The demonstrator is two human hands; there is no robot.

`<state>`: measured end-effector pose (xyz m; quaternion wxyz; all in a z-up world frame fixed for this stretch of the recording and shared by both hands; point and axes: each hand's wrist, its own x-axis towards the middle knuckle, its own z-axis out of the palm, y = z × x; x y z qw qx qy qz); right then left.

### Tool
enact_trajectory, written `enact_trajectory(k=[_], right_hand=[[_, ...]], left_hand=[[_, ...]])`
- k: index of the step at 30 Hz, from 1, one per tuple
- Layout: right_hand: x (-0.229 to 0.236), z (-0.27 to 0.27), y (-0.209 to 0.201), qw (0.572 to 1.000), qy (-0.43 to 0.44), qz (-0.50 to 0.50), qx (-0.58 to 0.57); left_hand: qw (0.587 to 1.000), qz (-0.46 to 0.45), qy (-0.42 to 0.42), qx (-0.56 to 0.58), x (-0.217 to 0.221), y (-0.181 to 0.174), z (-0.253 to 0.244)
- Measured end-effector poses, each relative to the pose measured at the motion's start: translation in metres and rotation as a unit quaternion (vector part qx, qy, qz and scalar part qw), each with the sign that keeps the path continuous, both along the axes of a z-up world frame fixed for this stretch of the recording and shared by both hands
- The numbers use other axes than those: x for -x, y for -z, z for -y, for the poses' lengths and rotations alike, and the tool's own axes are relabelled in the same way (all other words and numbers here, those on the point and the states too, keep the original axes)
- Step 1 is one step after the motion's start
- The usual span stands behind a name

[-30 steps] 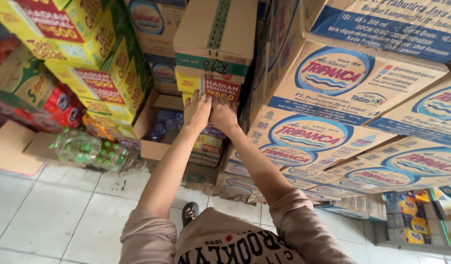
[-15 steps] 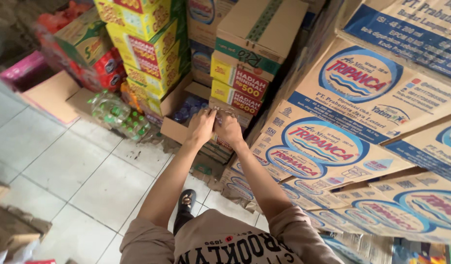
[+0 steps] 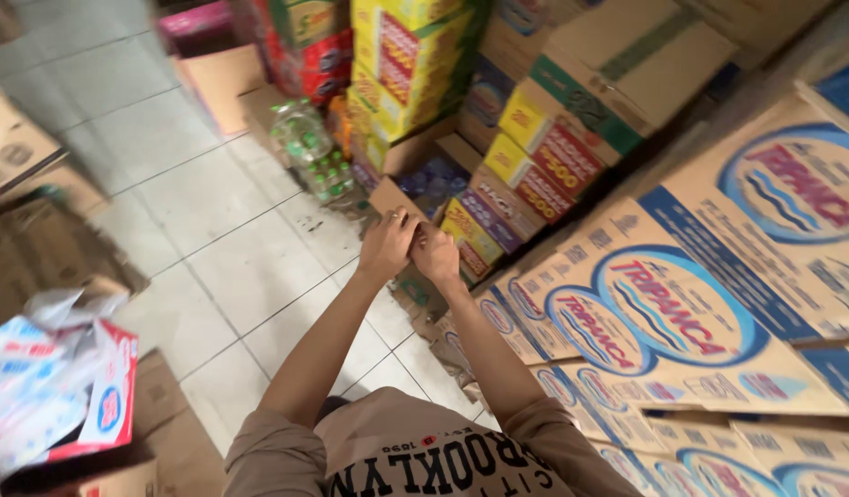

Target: The person repeatedly picks up cardboard boxes from a pile on the floor and stacks them onto a higher pile against a wall. The person handles boxes labeled Rio and Vitamin Orange, lifting them one at a time and placing them in a stack.

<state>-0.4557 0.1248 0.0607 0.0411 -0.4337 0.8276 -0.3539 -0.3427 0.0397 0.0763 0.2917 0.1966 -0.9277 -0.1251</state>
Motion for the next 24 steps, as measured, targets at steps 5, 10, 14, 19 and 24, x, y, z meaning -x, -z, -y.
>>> enact_trajectory(k=[5,10,14,19,24], right_hand=[[-0.045,0.024,0.015,0.997,-0.069,0.012,0.021],[-0.106,0.049,0.028,0.990,-0.139,0.013,-0.036],[-0.170,0.061,0.031,0.974,-0.221,0.030,-0.042],[-0.262,0.060,0.030,0.956,-0.271,0.053,-0.097],[-0.351,0.045,0.034,0.928,-0.331,0.070,-0.154]], left_hand=[[0.995,-0.039,-0.088,-0.012,-0.056,0.014,0.002],[0.982,-0.055,-0.183,0.003,-0.125,0.030,0.000],[0.964,-0.057,-0.259,-0.020,-0.190,0.039,-0.005],[0.941,-0.057,-0.332,-0.032,-0.278,0.051,-0.022],[0.918,-0.073,-0.386,-0.046,-0.367,0.064,-0.051]])
